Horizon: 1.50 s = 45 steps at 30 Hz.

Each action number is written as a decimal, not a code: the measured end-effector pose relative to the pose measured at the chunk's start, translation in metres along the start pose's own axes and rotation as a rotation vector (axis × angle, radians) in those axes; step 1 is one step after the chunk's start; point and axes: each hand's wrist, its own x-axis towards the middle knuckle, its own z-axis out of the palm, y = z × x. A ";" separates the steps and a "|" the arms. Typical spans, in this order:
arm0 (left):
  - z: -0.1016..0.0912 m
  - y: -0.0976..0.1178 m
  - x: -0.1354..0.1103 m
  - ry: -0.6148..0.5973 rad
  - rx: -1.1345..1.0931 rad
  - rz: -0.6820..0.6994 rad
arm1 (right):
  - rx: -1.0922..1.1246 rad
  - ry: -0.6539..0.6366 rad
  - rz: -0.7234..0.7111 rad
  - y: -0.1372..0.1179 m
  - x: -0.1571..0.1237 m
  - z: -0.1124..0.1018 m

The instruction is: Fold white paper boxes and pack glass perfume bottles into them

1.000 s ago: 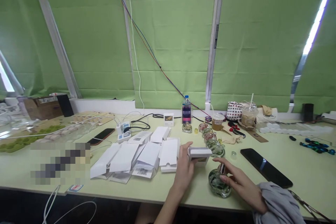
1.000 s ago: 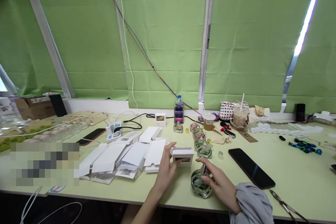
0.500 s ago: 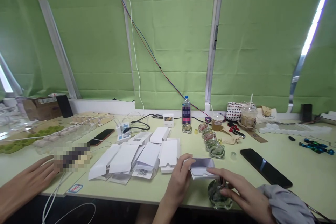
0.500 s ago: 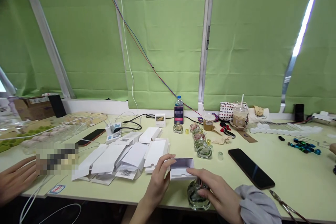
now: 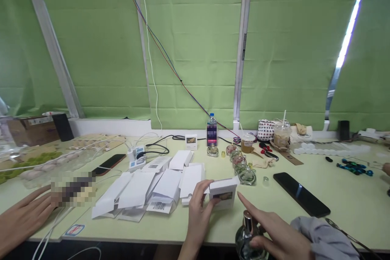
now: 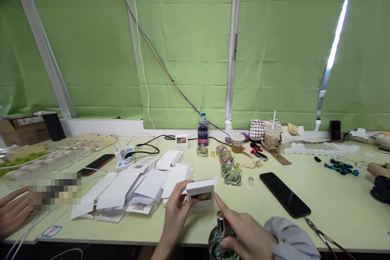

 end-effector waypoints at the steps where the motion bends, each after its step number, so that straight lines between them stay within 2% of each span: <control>1: 0.000 -0.001 0.000 -0.010 0.025 0.009 | 0.003 0.008 -0.025 -0.003 -0.005 -0.002; 3: 0.000 -0.001 -0.001 -0.037 0.087 0.047 | 0.025 0.077 -0.028 -0.009 -0.015 -0.006; 4: 0.000 -0.001 -0.001 -0.048 0.114 0.076 | 0.048 0.153 -0.016 -0.012 -0.020 -0.008; 6: 0.000 0.001 -0.003 -0.076 0.148 0.158 | 0.134 0.371 -0.026 -0.018 -0.027 -0.008; 9: 0.000 0.006 -0.007 -0.154 0.165 0.301 | 0.298 0.710 -0.145 -0.023 -0.028 -0.004; 11: 0.002 0.008 -0.010 -0.222 0.179 0.372 | 0.266 0.815 -0.202 -0.024 -0.023 -0.001; 12: 0.003 0.009 -0.011 -0.253 0.186 0.396 | 0.202 0.814 -0.235 -0.024 -0.020 0.000; 14: 0.004 0.010 -0.013 -0.293 0.193 0.428 | 0.060 0.729 -0.302 -0.024 -0.013 0.001; 17: 0.006 0.010 -0.014 -0.293 0.185 0.436 | -0.035 0.605 -0.361 -0.024 -0.003 0.002; 23: 0.006 0.007 -0.014 -0.244 0.165 0.375 | -0.100 0.545 -0.348 -0.022 0.007 0.005; 27: 0.008 0.009 -0.014 -0.228 0.156 0.398 | -0.084 0.478 -0.300 -0.024 0.005 0.001; 33: 0.009 0.007 -0.016 -0.235 0.147 0.363 | -0.048 0.271 -0.268 -0.025 0.004 -0.006; 39: 0.010 0.006 -0.019 -0.210 0.138 0.382 | -0.046 0.268 -0.210 -0.026 0.004 -0.007; 45: 0.013 0.010 -0.018 -0.170 0.136 0.376 | -0.113 0.258 -0.225 -0.022 0.005 -0.005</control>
